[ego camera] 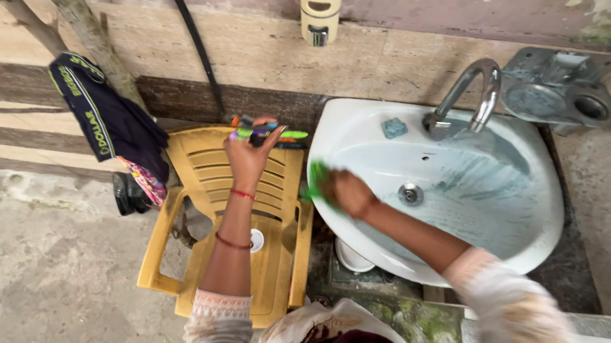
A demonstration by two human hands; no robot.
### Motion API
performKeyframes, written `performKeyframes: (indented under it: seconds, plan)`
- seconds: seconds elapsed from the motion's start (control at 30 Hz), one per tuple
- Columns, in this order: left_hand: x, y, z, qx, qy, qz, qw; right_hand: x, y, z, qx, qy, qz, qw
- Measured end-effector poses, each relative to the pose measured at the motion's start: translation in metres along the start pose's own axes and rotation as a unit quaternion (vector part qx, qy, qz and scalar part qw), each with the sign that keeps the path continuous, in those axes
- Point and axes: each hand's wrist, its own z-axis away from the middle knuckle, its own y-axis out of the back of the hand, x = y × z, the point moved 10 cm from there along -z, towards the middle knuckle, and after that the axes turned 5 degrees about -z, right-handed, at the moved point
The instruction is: The person washes their hands, then uses a green scrubber to clean the sink basin, faucet, and surrounding wall area. They move toothbrushes and a soap dish aside to reach the surfaces, scrub them, and rinse the scrubber under running water.
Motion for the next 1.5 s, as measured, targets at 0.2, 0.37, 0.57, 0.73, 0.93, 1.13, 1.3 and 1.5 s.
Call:
performKeyframes:
  seconds: [0.2, 0.37, 0.57, 0.73, 0.93, 1.13, 1.3, 1.5]
  plan:
    - [-0.022, 0.009, 0.010, 0.048, 0.054, 0.037, 0.997, -0.020, 0.018, 0.021, 0.079, 0.125, -0.091, 0.985]
    - [-0.007, -0.004, 0.025, 0.079, 0.034, 0.114, 0.990, 0.123, 0.035, -0.107, 0.096, -0.136, -0.114, 0.979]
    - [-0.020, 0.069, 0.041, 0.100, 0.031, 0.012, 0.994, 0.068, -0.027, -0.086, 0.049, 0.011, -0.141, 0.989]
    - [-0.038, 0.059, 0.050, 0.078, 0.069, 0.041, 0.994, 0.070, -0.036, -0.092, 0.096, 0.073, -0.131, 0.984]
    - [-0.036, 0.042, 0.055, 0.002, 0.104, 0.018, 0.994, 0.174, -0.007, -0.133, 0.041, -0.193, -0.101, 0.975]
    - [-0.026, 0.031, 0.042, -0.010, 0.077, 0.023, 0.997, 0.110, -0.001, -0.107, 0.149, 0.029, -0.122, 0.981]
    - [-0.013, 0.002, 0.039, -0.048, 0.079, 0.025, 0.995, 0.180, 0.000, -0.108, 0.145, -0.221, 0.011, 0.964]
    - [-0.011, -0.008, 0.028, -0.046, 0.067, 0.040, 0.996, 0.133, -0.030, -0.075, 0.212, -0.114, 0.031, 0.970]
